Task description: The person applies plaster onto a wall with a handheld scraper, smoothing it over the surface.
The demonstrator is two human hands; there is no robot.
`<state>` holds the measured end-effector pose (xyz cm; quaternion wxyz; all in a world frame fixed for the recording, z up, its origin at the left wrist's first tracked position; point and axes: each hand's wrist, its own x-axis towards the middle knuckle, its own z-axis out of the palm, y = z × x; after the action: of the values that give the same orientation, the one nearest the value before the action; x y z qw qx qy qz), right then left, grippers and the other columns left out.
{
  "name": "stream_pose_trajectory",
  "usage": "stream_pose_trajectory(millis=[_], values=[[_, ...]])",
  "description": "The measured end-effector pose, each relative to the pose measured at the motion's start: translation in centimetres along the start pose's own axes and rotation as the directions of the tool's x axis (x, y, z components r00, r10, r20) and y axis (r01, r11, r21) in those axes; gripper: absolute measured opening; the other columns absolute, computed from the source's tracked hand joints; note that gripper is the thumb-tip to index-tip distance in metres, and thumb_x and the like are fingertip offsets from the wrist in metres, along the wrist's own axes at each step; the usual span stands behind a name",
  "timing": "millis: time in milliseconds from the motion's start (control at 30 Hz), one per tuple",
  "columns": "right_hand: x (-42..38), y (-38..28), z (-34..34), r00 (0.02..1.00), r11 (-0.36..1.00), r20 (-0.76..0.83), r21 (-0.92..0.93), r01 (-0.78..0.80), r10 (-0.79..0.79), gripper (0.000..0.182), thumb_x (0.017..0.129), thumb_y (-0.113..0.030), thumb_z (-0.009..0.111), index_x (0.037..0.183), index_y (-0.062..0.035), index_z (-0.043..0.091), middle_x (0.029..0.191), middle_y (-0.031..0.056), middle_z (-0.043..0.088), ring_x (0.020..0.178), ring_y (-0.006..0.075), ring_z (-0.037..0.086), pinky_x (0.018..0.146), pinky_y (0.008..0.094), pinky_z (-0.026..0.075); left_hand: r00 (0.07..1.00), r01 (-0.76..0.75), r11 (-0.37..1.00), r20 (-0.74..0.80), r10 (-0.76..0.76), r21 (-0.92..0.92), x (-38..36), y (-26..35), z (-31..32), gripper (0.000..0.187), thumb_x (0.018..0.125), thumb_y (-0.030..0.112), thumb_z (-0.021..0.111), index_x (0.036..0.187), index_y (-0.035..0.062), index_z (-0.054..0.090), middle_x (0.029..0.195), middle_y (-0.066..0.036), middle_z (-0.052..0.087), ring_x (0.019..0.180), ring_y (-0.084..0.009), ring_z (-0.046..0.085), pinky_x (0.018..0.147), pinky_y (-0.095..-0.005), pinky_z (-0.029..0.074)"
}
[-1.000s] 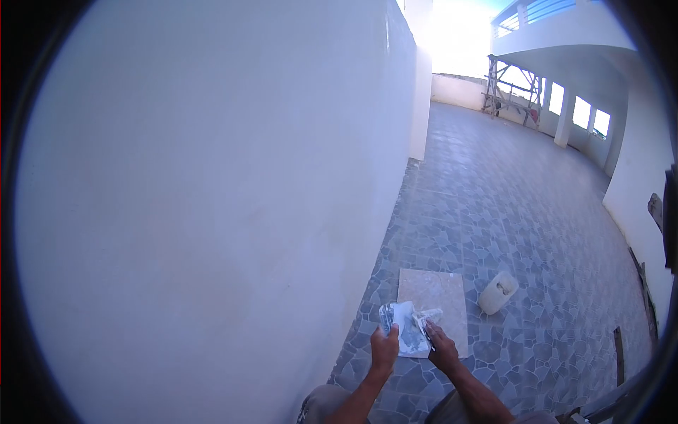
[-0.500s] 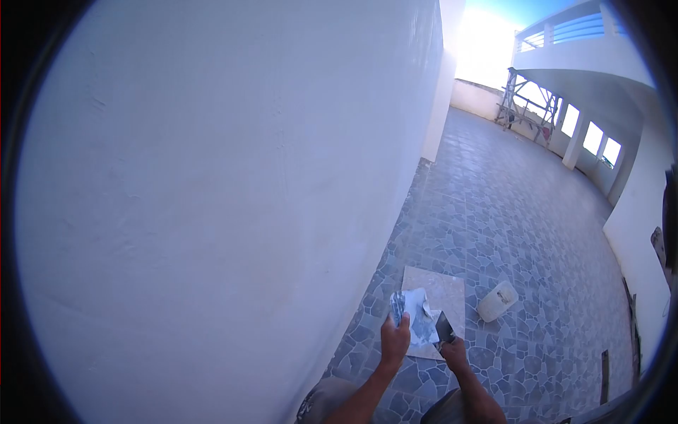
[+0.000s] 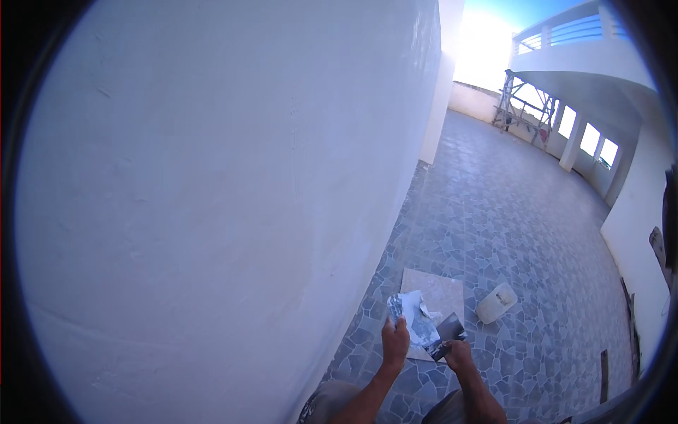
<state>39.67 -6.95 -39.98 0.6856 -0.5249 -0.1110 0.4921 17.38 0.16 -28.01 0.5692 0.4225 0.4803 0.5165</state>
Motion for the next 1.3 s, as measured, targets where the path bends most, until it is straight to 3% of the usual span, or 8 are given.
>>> stream_pose_trajectory(millis=[100, 267, 400, 500, 767, 867, 1100, 1300], values=[[-0.4, -0.3, 0.2, 1.000, 1.000, 0.009, 0.024, -0.017, 0.016, 0.015, 0.079, 0.009, 0.054, 0.094, 0.0083, 0.052, 0.089, 0.0143, 0.056, 0.084, 0.0288, 0.060, 0.079, 0.0429, 0.048, 1.000, 0.015, 0.997, 0.000, -0.015, -0.082, 0.5, -1.0, 0.1, 0.038, 0.094, 0.020, 0.048, 0.111, -0.0128, 0.055, 0.098, -0.022, 0.064, 0.086, -0.0261, 0.060, 0.080, -0.0378, 0.046], [0.3, 0.1, -0.6, 0.998, 0.997, 0.059, 0.071, -0.038, 0.034, 0.019, 0.078, 0.008, 0.054, 0.097, 0.0070, 0.052, 0.092, 0.0146, 0.056, 0.090, 0.0294, 0.059, 0.083, 0.0454, 0.048, 0.994, 0.096, 0.987, -0.029, -0.101, -0.126, 0.7, -2.0, 0.0, 0.034, 0.091, 0.021, 0.052, 0.101, -0.0118, 0.055, 0.090, -0.018, 0.061, 0.082, -0.0218, 0.056, 0.077, -0.0372, 0.045], [-0.4, -0.4, 0.4, 0.994, 0.981, 0.094, 0.181, -0.067, 0.051, 0.019, 0.082, 0.004, 0.056, 0.100, 0.0100, 0.055, 0.094, 0.0149, 0.059, 0.089, 0.0261, 0.060, 0.084, 0.0372, 0.048, 0.991, 0.137, 0.987, 0.022, -0.135, -0.086, 0.5, -1.6, -0.6, 0.029, 0.088, 0.017, 0.058, 0.099, -0.0101, 0.056, 0.086, -0.012, 0.059, 0.079, -0.0166, 0.054, 0.072, -0.0337, 0.046], [-0.4, -0.3, 0.6, 0.992, 0.968, 0.115, 0.238, -0.082, 0.056, 0.019, 0.084, 0.002, 0.056, 0.102, 0.0081, 0.055, 0.095, 0.0141, 0.060, 0.090, 0.0251, 0.061, 0.085, 0.0367, 0.049, 0.989, 0.146, 0.954, 0.008, -0.150, -0.263, 0.4, -1.6, -0.4, 0.019, 0.090, 0.008, 0.061, 0.100, -0.0080, 0.057, 0.087, -0.009, 0.063, 0.072, -0.0113, 0.059, 0.058, -0.0273, 0.047], [-1.0, -0.3, 1.3, 0.979, 0.968, 0.199, 0.234, -0.086, 0.039, 0.027, 0.087, 0.003, 0.056, 0.113, 0.0058, 0.050, 0.101, 0.0125, 0.059, 0.095, 0.0254, 0.062, 0.090, 0.0394, 0.049, 0.992, 0.118, 0.988, -0.026, -0.121, -0.096, 0.0, -3.0, 0.4, 0.016, 0.086, 0.007, 0.068, 0.090, -0.0054, 0.058, 0.082, -0.007, 0.063, 0.067, -0.0113, 0.059, 0.058, -0.0277, 0.050], [-0.6, -0.3, 1.6, 0.975, 0.964, 0.223, 0.253, -0.078, 0.020, 0.035, 0.083, 0.009, 0.056, 0.117, 0.0044, 0.047, 0.107, 0.0157, 0.057, 0.101, 0.0307, 0.060, 0.096, 0.0499, 0.047, 0.995, 0.099, 0.993, -0.007, -0.099, -0.069, -0.1, -3.6, 0.7, 0.017, 0.084, 0.008, 0.071, 0.086, -0.0045, 0.059, 0.079, -0.006, 0.062, 0.068, -0.0105, 0.059, 0.057, -0.0281, 0.049], [-1.6, -1.1, 2.3, 0.982, 0.949, 0.186, 0.306, -0.082, 0.025, 0.032, 0.085, 0.007, 0.057, 0.116, 0.0045, 0.048, 0.107, 0.0153, 0.058, 0.099, 0.0305, 0.062, 0.094, 0.0489, 0.050, 1.000, 0.022, 0.999, 0.013, -0.023, 0.026, 0.2, -6.6, 0.7, 0.021, 0.080, 0.010, 0.075, 0.085, -0.0051, 0.063, 0.074, -0.005, 0.063, 0.064, -0.0114, 0.057, 0.058, -0.0290, 0.046], [-1.4, -1.0, 2.6, 0.987, 0.948, 0.156, 0.305, -0.088, 0.041, 0.032, 0.083, 0.008, 0.061, 0.113, 0.0058, 0.050, 0.102, 0.0143, 0.060, 0.094, 0.0283, 0.064, 0.089, 0.0448, 0.053, 0.963, 0.254, 0.967, 0.099, -0.251, -0.020, -0.6, -5.2, 0.5, 0.025, 0.079, 0.015, 0.079, 0.088, -0.0035, 0.065, 0.072, -0.004, 0.063, 0.060, -0.0101, 0.057, 0.053, -0.0248, 0.043]])
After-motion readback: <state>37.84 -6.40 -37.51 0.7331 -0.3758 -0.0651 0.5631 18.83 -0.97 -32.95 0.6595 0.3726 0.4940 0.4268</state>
